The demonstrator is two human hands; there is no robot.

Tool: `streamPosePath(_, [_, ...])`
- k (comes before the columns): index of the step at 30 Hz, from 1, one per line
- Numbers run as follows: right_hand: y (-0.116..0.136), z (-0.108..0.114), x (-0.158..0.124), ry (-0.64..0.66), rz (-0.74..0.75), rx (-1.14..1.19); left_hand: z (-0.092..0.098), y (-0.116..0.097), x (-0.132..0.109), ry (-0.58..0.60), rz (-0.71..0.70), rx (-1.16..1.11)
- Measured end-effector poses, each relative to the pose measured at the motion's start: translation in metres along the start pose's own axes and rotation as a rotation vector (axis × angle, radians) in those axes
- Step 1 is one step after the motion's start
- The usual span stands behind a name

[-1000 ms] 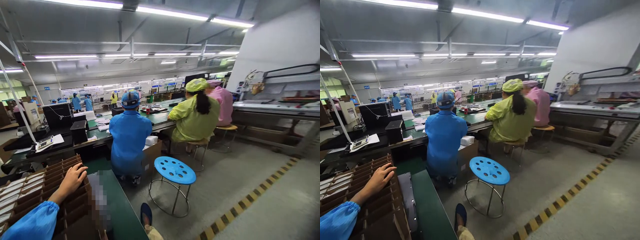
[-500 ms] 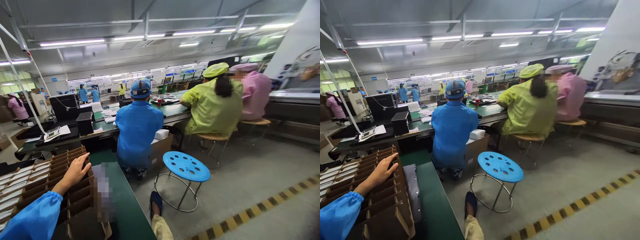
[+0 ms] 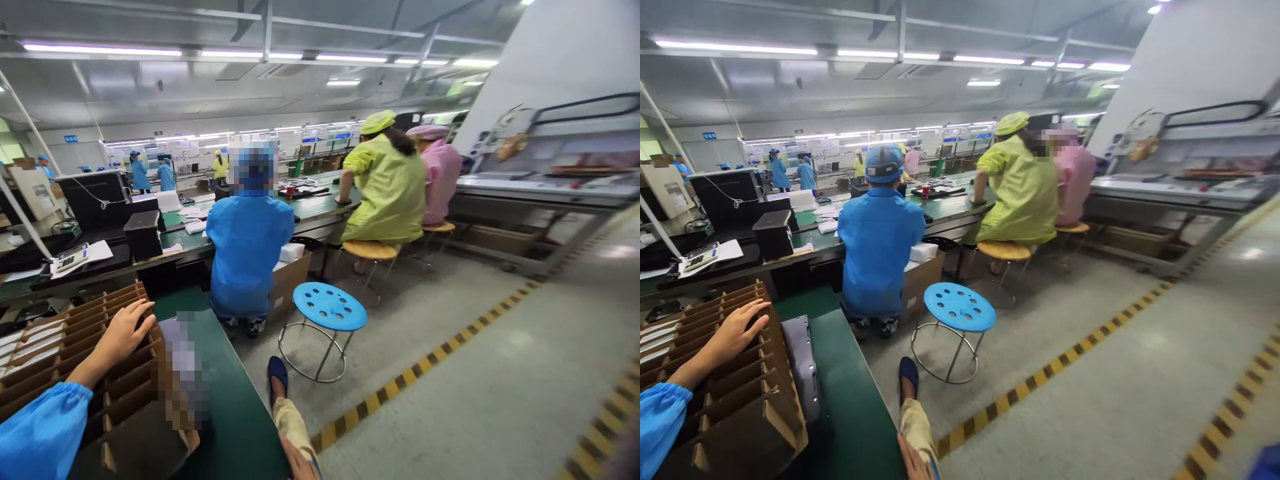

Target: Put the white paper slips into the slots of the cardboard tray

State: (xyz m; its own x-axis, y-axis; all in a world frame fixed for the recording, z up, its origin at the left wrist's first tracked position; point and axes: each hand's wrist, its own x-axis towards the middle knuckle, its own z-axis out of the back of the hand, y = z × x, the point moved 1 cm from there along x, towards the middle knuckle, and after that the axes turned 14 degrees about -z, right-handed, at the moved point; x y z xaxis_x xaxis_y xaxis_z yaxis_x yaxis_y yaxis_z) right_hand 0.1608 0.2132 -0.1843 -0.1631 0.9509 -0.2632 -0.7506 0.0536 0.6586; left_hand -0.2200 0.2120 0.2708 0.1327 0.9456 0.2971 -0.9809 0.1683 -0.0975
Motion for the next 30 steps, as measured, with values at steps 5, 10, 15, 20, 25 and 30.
streamPosePath(5, [0.011,0.009,-0.004,0.130,-0.043,-0.168,-0.004,0.011,0.005,-0.045,-0.015,-0.006])
streamPosePath(10, [0.019,0.017,-0.001,0.137,-0.089,-0.216,-0.008,0.018,0.010,-0.052,0.002,-0.030])
streamPosePath(15, [0.024,0.017,-0.001,0.140,-0.107,-0.240,-0.003,0.011,0.013,-0.001,0.081,-0.062])
streamPosePath(20, [0.026,0.015,0.001,0.161,-0.126,-0.264,-0.007,0.015,0.013,-0.002,0.083,-0.069])
streamPosePath(25, [0.023,0.011,0.007,0.159,-0.115,-0.290,-0.015,0.023,0.012,-0.020,0.075,-0.052])
streamPosePath(30, [0.018,0.007,0.010,0.135,-0.112,-0.289,-0.021,0.033,0.011,-0.062,0.003,-0.026])
